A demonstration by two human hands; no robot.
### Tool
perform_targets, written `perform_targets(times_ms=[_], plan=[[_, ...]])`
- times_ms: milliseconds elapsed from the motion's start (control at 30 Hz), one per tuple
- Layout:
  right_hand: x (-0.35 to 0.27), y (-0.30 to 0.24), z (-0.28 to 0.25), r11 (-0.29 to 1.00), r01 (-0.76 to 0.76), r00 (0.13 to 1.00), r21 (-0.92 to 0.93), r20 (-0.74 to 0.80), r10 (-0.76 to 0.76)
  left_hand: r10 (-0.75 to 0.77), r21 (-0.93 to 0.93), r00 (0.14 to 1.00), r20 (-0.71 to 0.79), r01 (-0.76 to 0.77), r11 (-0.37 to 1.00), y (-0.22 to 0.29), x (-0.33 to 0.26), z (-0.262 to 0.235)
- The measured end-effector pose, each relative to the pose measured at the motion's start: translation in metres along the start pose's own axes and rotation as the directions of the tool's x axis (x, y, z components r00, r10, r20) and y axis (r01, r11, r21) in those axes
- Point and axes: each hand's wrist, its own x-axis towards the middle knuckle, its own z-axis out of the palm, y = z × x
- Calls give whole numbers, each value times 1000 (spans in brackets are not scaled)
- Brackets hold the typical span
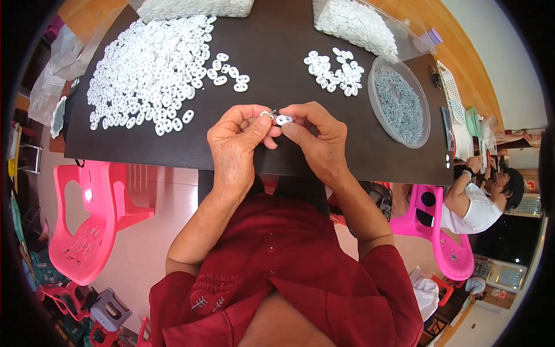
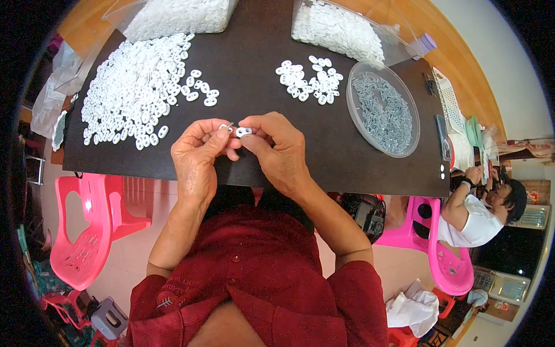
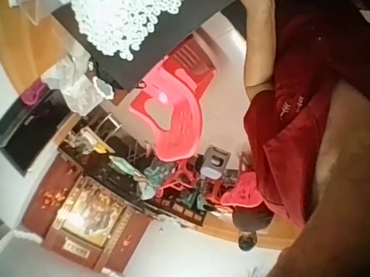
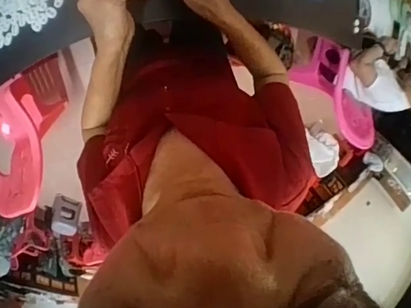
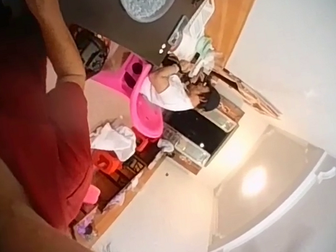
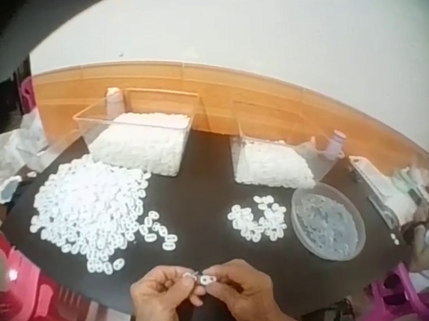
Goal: The person is manually assembling small white plastic components by inserting small grey pins into them.
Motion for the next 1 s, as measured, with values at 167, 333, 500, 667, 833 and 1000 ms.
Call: perform_targets(times_ms=[167, 333, 500, 667, 833, 1000], plan=[[0, 0, 2, 985, -86, 996, 151, 26, 83, 9, -38, 1000, 5, -9, 999, 0, 0, 1], [0, -4, 6, 955, -170, 985, 244, 41, 165, 13, -70, 1000, 0, -13, 997, -2, 1, 0], [-6, 0, 6, 1000, -12, 999, 22, -38, 13, 19, -66, 1000, -16, -20, 998, -2, 1, 1], [-4, 0, 3, 992, 28, 998, -125, -48, -35, 94, 23, 996, 5, -94, 995, -4, -5, 2], [-3, -3, 3, 997, -30, 997, -77, -73, 25, 56, -9, 998, 20, -55, 998, -7, -6, 2], [-4, -3, 4, 976, 81, 994, -201, -51, -93, 10, -46, 1000, 13, -9, 999, -8, -5, 0]])
